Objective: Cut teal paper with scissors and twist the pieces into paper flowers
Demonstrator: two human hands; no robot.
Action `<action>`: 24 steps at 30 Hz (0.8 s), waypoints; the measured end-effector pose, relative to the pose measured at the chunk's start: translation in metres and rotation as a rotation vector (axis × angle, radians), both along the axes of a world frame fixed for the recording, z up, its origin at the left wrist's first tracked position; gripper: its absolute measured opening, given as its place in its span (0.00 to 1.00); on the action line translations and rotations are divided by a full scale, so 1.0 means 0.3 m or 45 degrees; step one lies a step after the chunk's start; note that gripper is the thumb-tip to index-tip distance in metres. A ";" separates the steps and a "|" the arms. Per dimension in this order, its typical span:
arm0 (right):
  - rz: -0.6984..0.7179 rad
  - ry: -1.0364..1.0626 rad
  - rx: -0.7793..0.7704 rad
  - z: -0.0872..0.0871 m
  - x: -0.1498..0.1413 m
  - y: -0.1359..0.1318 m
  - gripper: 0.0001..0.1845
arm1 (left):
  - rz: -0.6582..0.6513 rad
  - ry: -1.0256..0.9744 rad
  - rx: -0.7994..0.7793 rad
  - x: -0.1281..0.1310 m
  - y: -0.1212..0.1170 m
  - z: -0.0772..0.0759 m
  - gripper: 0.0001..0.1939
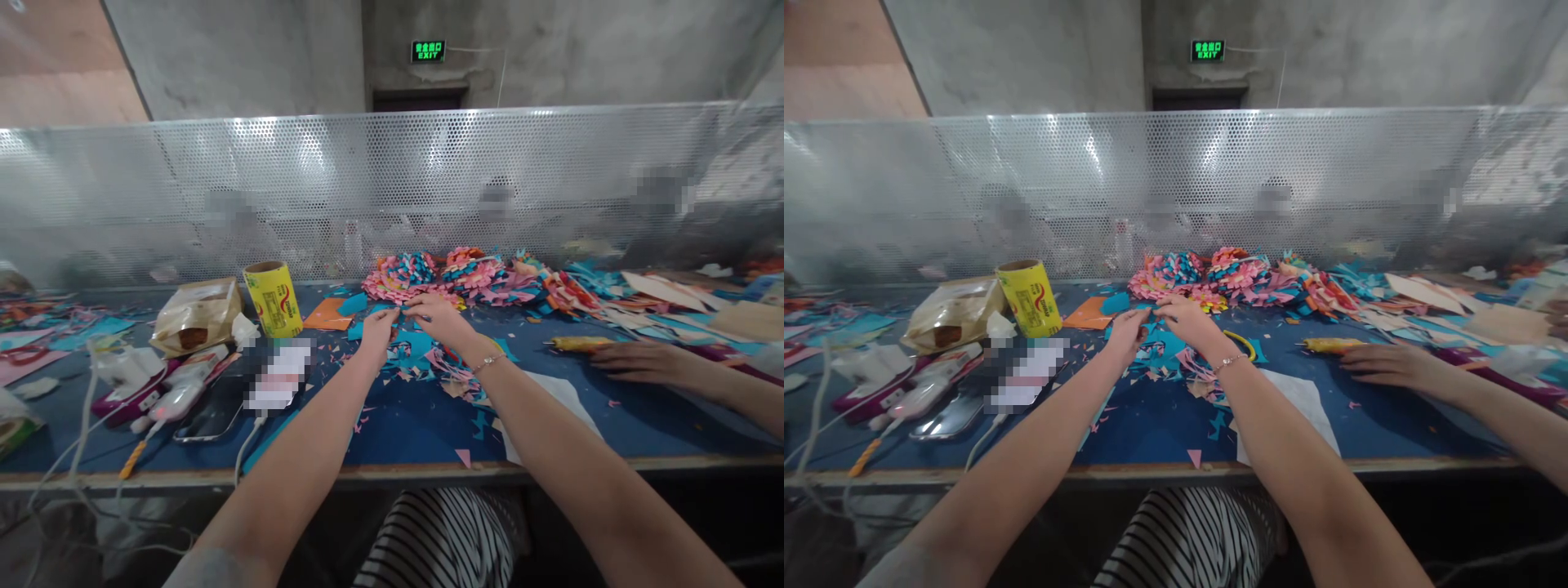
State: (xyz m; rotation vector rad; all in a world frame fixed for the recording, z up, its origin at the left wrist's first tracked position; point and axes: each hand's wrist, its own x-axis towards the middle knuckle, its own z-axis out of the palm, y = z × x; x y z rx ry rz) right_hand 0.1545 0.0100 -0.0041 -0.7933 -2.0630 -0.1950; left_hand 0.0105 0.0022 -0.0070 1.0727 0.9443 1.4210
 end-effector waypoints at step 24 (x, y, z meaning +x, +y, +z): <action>0.003 0.735 -0.586 -0.016 -0.055 0.016 0.11 | 0.030 0.136 0.146 0.003 -0.003 0.005 0.08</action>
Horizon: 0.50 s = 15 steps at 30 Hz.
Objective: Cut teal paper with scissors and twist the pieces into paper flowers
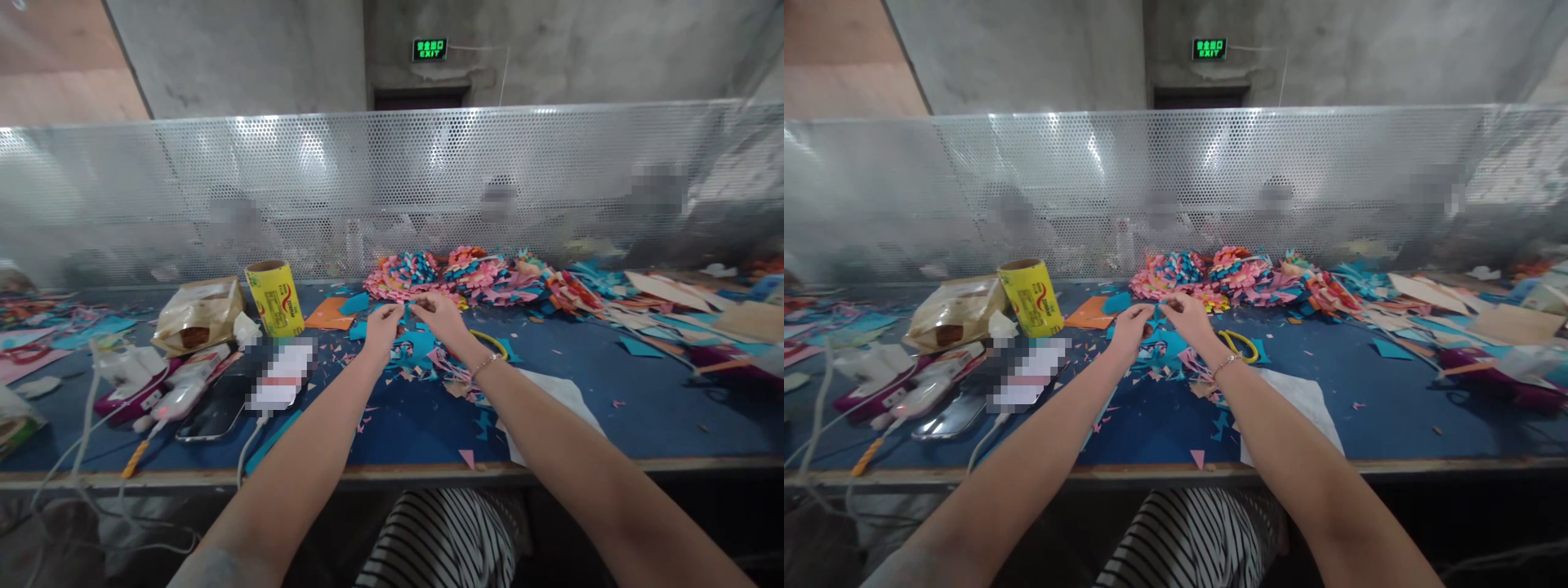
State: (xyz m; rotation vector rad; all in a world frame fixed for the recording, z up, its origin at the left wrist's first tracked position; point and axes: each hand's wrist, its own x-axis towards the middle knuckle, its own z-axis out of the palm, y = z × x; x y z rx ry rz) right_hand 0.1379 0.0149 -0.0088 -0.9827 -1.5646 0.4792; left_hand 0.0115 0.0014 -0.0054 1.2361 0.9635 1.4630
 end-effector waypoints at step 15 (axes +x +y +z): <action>-0.005 -0.242 0.143 0.011 0.024 -0.011 0.10 | -0.016 0.002 -0.084 0.000 -0.009 0.008 0.07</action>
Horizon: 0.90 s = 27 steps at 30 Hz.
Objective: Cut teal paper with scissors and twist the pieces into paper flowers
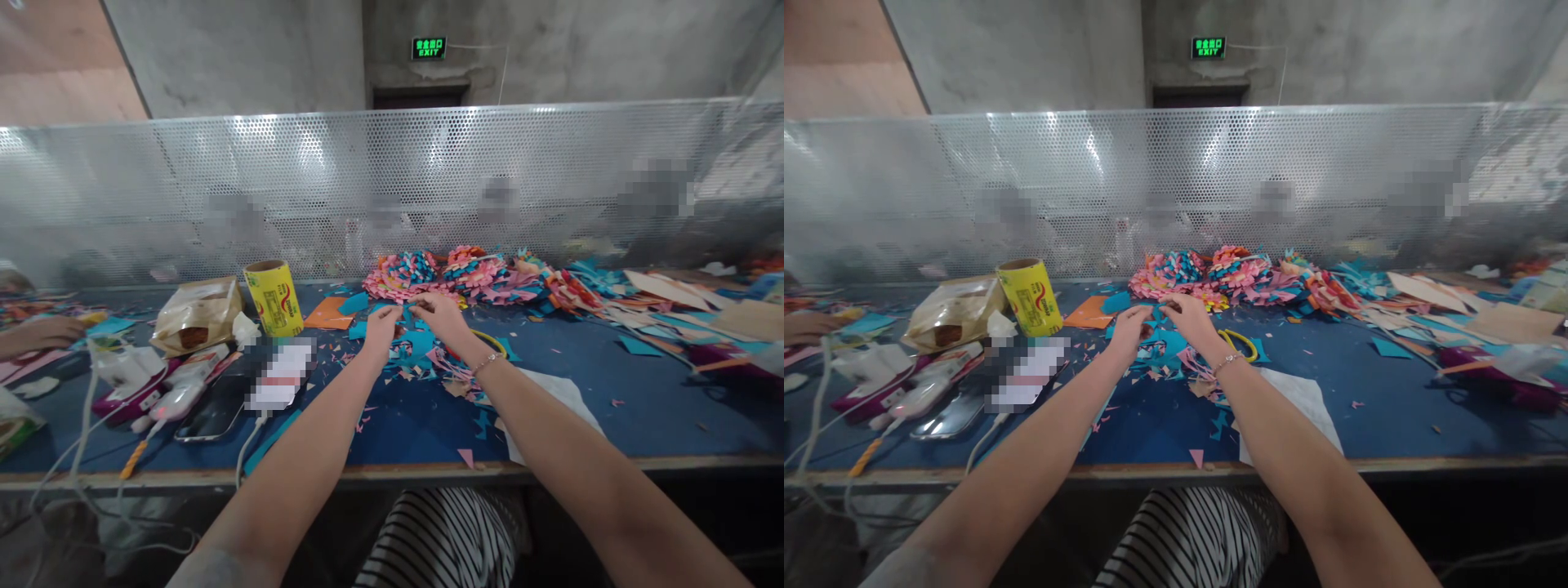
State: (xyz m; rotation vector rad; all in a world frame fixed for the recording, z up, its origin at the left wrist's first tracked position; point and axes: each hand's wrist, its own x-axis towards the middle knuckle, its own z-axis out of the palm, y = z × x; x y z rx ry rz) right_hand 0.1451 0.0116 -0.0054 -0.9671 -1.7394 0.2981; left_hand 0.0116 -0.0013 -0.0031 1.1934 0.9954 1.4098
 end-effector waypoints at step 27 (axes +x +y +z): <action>0.078 0.029 0.009 0.003 0.000 0.005 0.11 | -0.045 0.368 0.287 -0.004 0.000 -0.004 0.08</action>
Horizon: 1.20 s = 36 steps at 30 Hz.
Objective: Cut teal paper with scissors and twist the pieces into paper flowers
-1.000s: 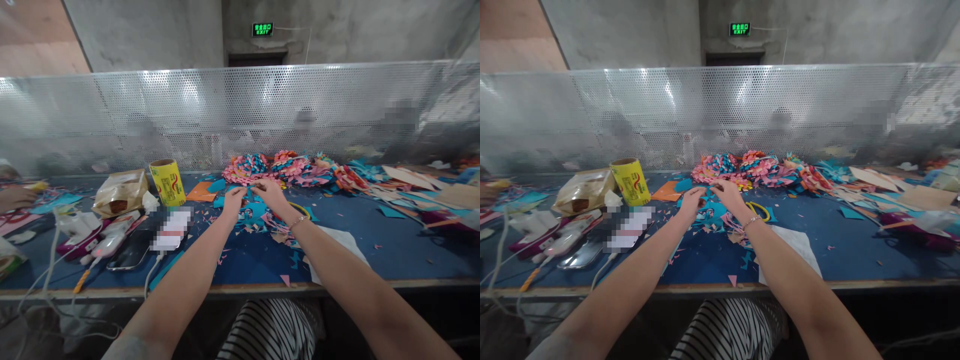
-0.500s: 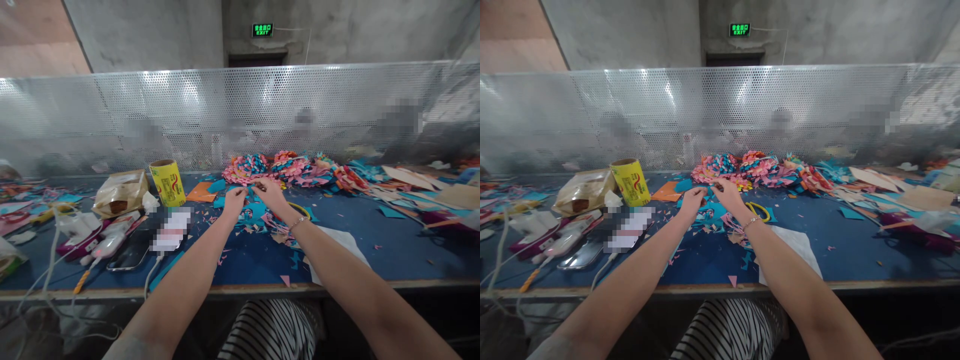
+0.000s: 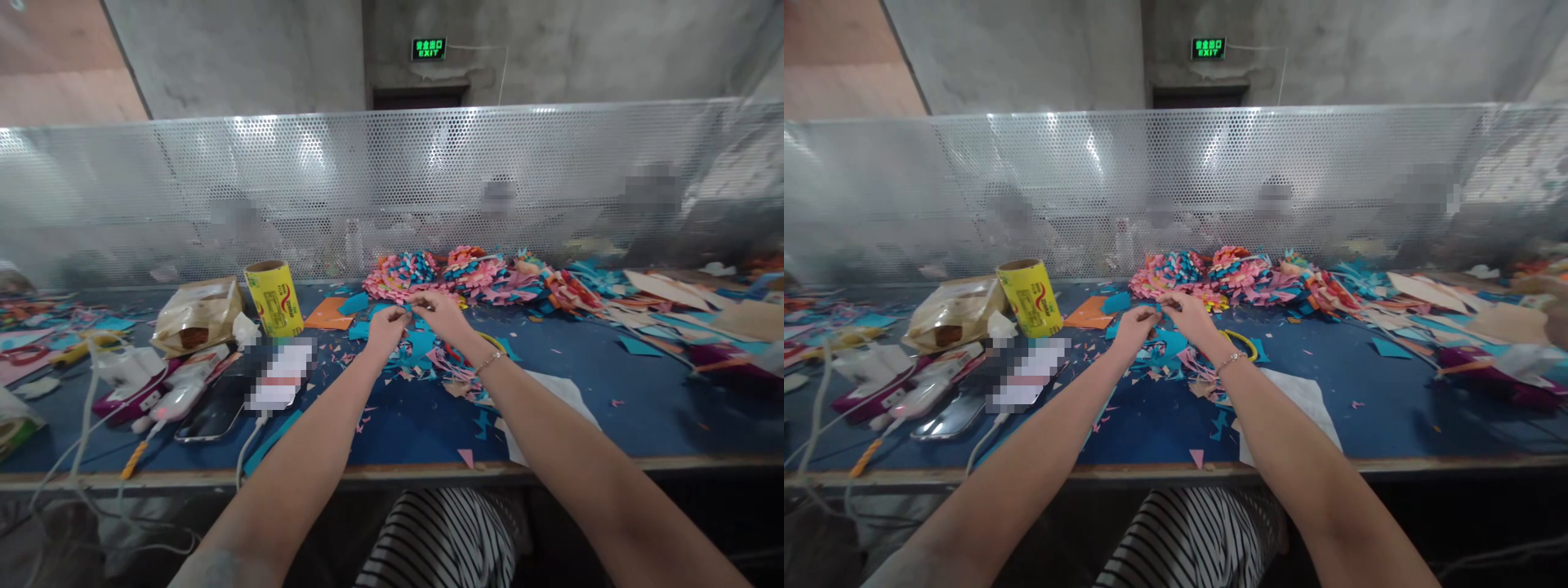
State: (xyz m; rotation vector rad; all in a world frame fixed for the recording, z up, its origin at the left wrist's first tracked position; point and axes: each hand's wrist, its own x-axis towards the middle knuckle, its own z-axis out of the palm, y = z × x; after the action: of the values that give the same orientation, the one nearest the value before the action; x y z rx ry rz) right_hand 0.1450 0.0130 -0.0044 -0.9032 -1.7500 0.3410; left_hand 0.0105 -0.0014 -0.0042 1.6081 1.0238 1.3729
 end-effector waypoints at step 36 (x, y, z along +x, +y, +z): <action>-0.018 -0.100 0.114 0.026 0.010 -0.034 0.05 | -0.053 -0.591 -0.398 -0.005 0.007 0.005 0.14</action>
State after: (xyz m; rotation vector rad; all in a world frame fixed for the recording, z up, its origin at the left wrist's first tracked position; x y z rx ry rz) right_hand 0.1479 0.0027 0.0035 -0.8745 -1.8150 0.2186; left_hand 0.0091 0.0008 -0.0026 1.0136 0.8638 1.3905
